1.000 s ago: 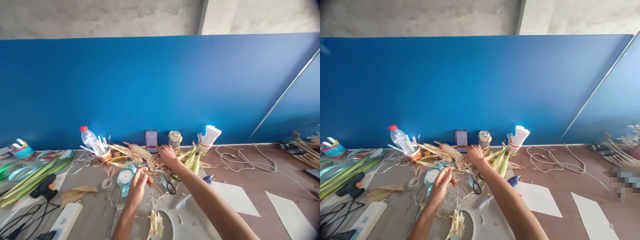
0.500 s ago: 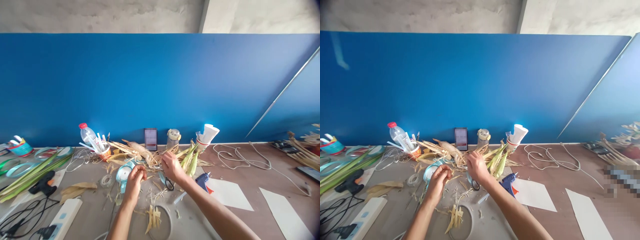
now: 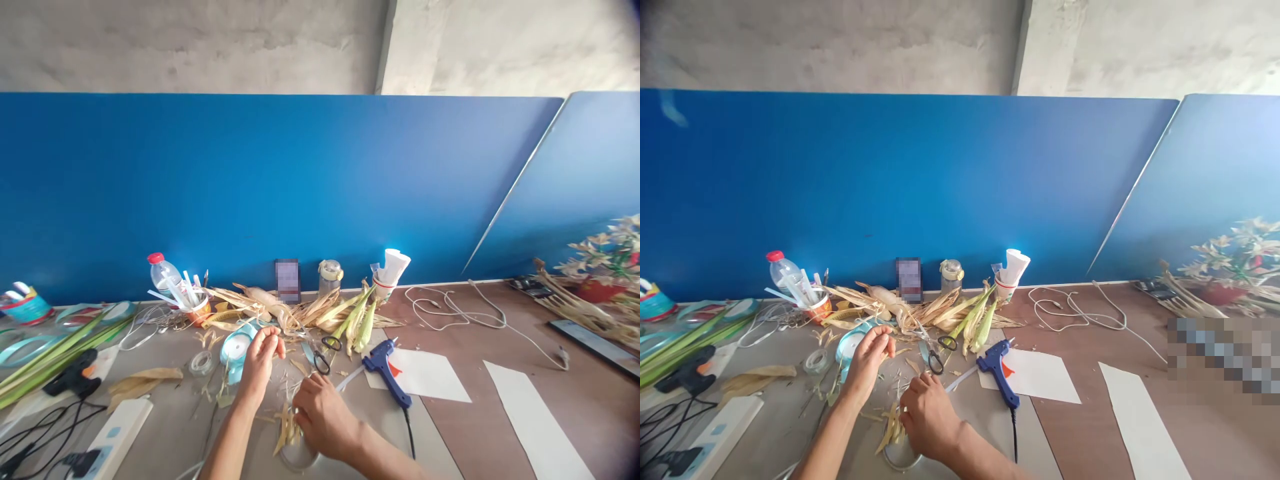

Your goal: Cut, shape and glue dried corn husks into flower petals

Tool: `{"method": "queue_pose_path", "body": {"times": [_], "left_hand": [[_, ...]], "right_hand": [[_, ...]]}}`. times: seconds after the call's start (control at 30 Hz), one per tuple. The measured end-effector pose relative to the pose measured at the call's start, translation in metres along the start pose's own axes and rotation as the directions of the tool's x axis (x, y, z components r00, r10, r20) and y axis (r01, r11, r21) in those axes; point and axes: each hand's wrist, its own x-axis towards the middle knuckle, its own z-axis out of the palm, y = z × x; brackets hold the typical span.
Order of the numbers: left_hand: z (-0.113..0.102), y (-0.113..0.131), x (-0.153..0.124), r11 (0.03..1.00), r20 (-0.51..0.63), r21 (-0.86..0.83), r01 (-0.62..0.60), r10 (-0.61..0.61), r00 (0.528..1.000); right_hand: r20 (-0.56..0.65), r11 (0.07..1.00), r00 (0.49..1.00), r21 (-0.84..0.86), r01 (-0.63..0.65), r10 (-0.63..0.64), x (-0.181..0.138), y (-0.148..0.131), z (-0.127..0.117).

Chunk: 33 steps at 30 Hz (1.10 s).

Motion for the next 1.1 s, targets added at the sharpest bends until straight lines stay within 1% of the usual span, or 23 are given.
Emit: {"method": "queue_pose_path", "body": {"times": [0.13, 0.23, 0.3, 0.43, 0.53, 0.67, 0.77, 0.83, 0.9, 0.97, 1.03, 1.1], "left_hand": [[0.005, 0.005, 0.0, 1.0, 0.03, 0.015, 0.021, -0.021, 0.999], [0.008, 0.009, -0.004, 0.998, 0.065, 0.034, 0.043, -0.045, 0.997], [0.006, 0.01, -0.007, 0.997, 0.081, 0.043, 0.063, -0.066, 0.995], [0.001, 0.001, -0.014, 0.992, 0.1, 0.047, 0.118, -0.122, 0.987], [-0.002, -0.012, -0.015, 0.992, 0.103, 0.023, 0.124, -0.126, 0.987], [-0.003, -0.022, -0.016, 0.988, 0.072, -0.086, 0.127, -0.121, 0.99], [-0.005, -0.022, -0.017, 0.971, 0.069, -0.184, 0.155, -0.144, 0.987], [-0.008, -0.019, -0.018, 0.961, 0.054, -0.224, 0.162, -0.154, 0.987], [-0.01, -0.017, -0.019, 0.959, 0.037, -0.23, 0.162, -0.158, 0.987], [-0.01, -0.017, -0.02, 0.961, 0.03, -0.222, 0.165, -0.162, 0.986], [-0.009, -0.017, -0.021, 0.962, 0.039, -0.21, 0.175, -0.17, 0.985], [-0.008, -0.018, -0.021, 0.964, 0.049, -0.191, 0.187, -0.181, 0.982]], "right_hand": [[-0.078, 0.997, 0.997, 0.074, 0.015, -0.009, 0.004, -0.001, 0.007], [-0.134, 0.986, 0.991, 0.163, 0.018, 0.004, 0.006, 0.007, 0.008], [-0.151, 0.979, 0.988, 0.206, 0.009, 0.023, 0.006, 0.013, 0.009], [-0.121, 0.975, 0.993, 0.223, 0.021, 0.006, 0.007, 0.017, 0.011], [-0.085, 0.979, 0.996, 0.196, 0.053, -0.037, 0.008, 0.013, 0.012], [-0.055, 0.984, 0.996, 0.162, 0.079, -0.071, 0.01, 0.009, 0.01], [-0.065, 0.976, 0.997, 0.208, 0.06, -0.048, 0.009, 0.01, 0.004], [-0.038, 0.973, 0.998, 0.227, 0.047, -0.04, 0.007, 0.012, -0.004], [0.021, 0.981, 0.999, 0.19, 0.041, -0.045, 0.003, 0.012, -0.013], [0.075, 0.994, 0.996, 0.098, 0.04, -0.047, -0.002, 0.009, -0.018], [0.101, 0.999, 0.994, -0.024, 0.046, -0.043, -0.005, 0.004, -0.019], [0.12, 0.988, 0.992, -0.142, 0.063, -0.046, -0.007, -0.001, -0.014]]}}
